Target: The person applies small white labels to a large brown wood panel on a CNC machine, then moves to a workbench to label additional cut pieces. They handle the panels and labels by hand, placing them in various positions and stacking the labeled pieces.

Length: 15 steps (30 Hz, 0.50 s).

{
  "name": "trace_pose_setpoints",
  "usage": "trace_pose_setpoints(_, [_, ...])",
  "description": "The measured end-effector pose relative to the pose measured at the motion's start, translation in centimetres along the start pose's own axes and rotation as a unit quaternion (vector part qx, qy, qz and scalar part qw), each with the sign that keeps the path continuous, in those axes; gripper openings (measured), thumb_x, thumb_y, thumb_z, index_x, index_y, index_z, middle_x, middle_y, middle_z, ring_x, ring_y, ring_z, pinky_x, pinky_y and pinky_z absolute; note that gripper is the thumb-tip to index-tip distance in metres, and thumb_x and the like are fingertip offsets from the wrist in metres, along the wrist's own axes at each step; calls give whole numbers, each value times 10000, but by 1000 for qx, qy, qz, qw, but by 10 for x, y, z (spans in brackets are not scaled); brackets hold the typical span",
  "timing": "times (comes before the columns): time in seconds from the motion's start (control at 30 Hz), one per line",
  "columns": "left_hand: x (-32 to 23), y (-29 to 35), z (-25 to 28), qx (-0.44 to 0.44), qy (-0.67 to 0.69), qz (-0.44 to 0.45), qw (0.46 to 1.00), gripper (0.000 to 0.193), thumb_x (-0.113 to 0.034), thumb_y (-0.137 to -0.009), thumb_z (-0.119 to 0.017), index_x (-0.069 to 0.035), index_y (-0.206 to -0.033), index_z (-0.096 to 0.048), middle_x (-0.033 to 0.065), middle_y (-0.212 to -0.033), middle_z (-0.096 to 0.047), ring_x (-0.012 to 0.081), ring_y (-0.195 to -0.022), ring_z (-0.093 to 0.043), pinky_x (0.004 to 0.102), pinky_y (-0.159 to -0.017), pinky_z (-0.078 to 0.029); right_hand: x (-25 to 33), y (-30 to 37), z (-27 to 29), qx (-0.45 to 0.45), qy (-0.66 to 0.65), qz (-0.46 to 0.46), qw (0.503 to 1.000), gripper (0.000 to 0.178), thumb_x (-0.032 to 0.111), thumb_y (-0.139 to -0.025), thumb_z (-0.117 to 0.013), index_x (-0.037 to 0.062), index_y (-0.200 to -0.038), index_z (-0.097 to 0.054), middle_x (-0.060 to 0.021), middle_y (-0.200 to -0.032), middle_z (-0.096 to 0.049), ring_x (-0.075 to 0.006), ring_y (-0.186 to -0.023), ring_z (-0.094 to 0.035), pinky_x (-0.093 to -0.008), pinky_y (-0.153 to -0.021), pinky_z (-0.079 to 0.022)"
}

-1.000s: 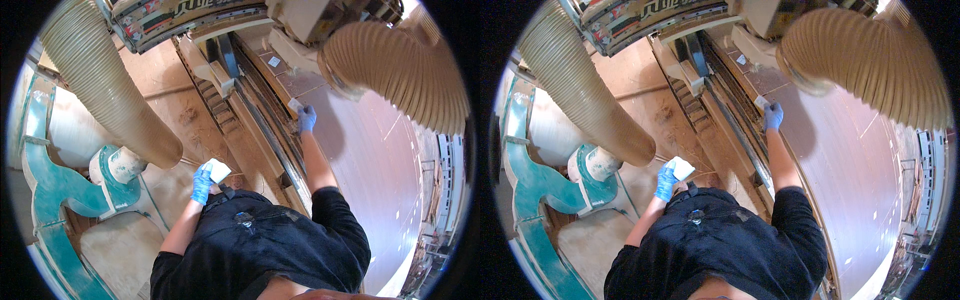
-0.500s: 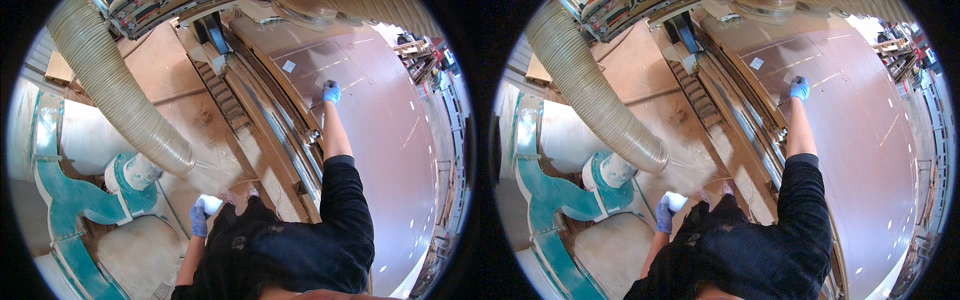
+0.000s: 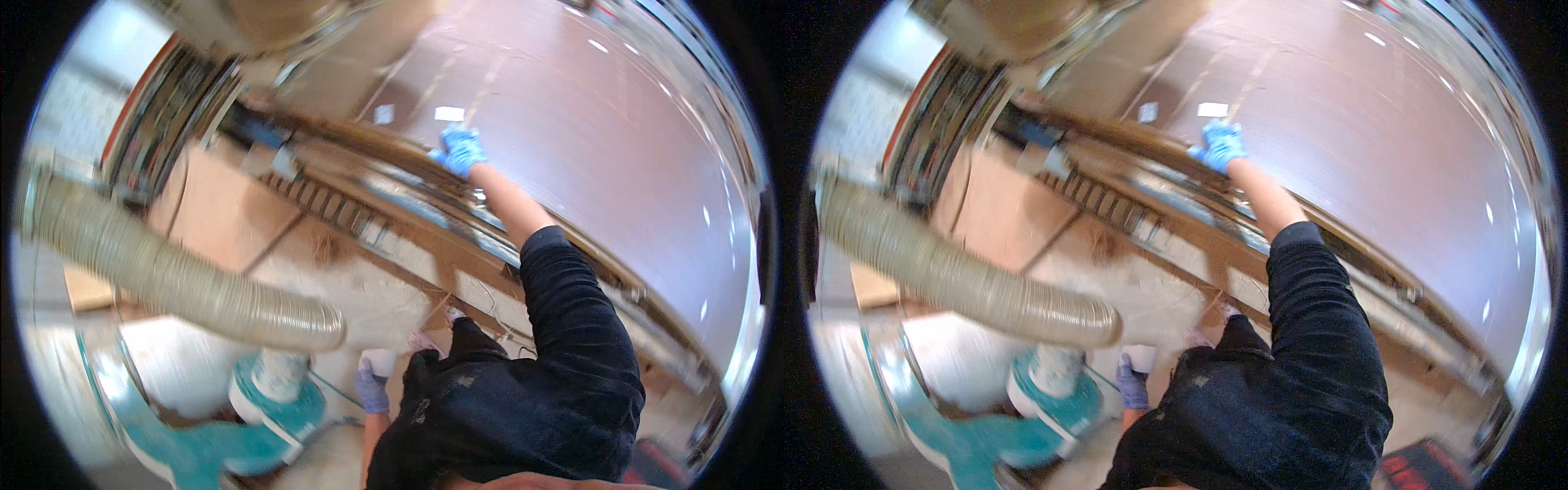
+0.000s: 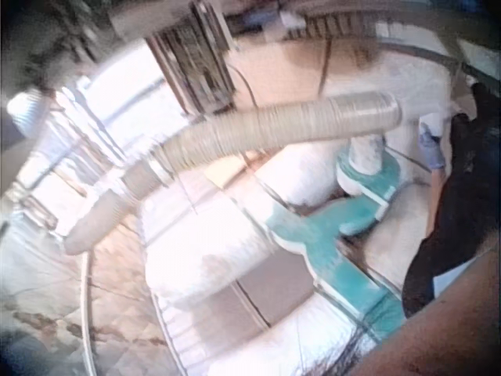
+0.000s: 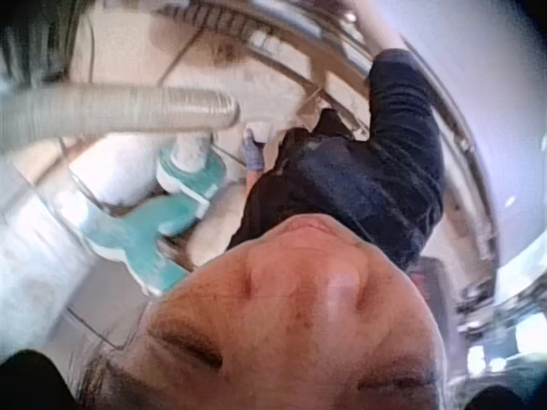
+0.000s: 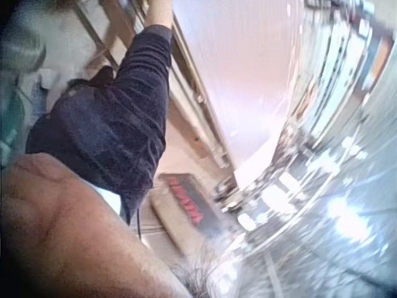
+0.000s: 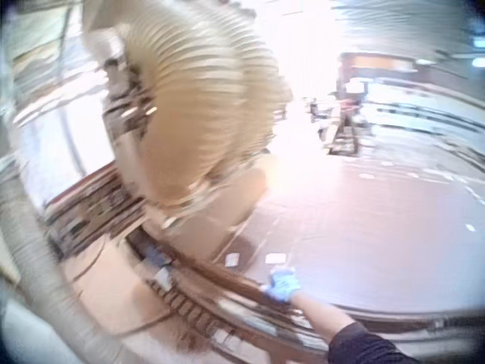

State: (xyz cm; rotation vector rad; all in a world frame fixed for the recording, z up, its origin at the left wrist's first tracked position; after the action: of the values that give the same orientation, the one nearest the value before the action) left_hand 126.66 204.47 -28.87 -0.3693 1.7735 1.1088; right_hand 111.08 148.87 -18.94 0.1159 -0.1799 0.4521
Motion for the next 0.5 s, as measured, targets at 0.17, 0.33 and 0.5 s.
trace_pose_setpoints(0.17, [-37,-15,-30,141,-24,15,990,410,-391,-908,-495,-48,-1129,-532,82,-1043,-599,199,-936,-593,346,-783,-505,21,162,-5,-166,11,42,985,233,291,-848,-516,102,-937,-619,-81,-969,-622,-269,-927,-552,-428,-844,-390])
trace_pose_setpoints(0.33, [-24,-32,-69,323,-199,18,925,362,-342,-909,-514,-48,-1117,-548,73,-992,-607,184,-846,-608,311,-666,-522,-18,401,-115,-106,-367,-170,908,488,427,-873,-501,61,-1190,-559,-172,-1242,-526,-318,-1173,-476,-380,-993,-369])
trace_pose_setpoints(0.5, [27,49,-129,534,-311,50,785,325,-302,-914,-515,-27,-1077,-576,65,-980,-600,148,-821,-590,283,-683,-500,43,573,-172,-77,-671,-273,685,628,363,-795,-683,39,-1285,-463,-153,-1274,-506,-247,-1203,-458,-354,-1017,-355])
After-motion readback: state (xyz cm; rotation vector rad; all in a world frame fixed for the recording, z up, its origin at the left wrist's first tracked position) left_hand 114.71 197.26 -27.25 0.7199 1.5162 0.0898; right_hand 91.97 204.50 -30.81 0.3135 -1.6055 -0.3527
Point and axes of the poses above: each hand's wrist, its own y-axis away from the middle knuckle, its own z-axis out of the back of the hand, x = y × z, the point moved 8 cm from there along -y, towards the middle knuckle
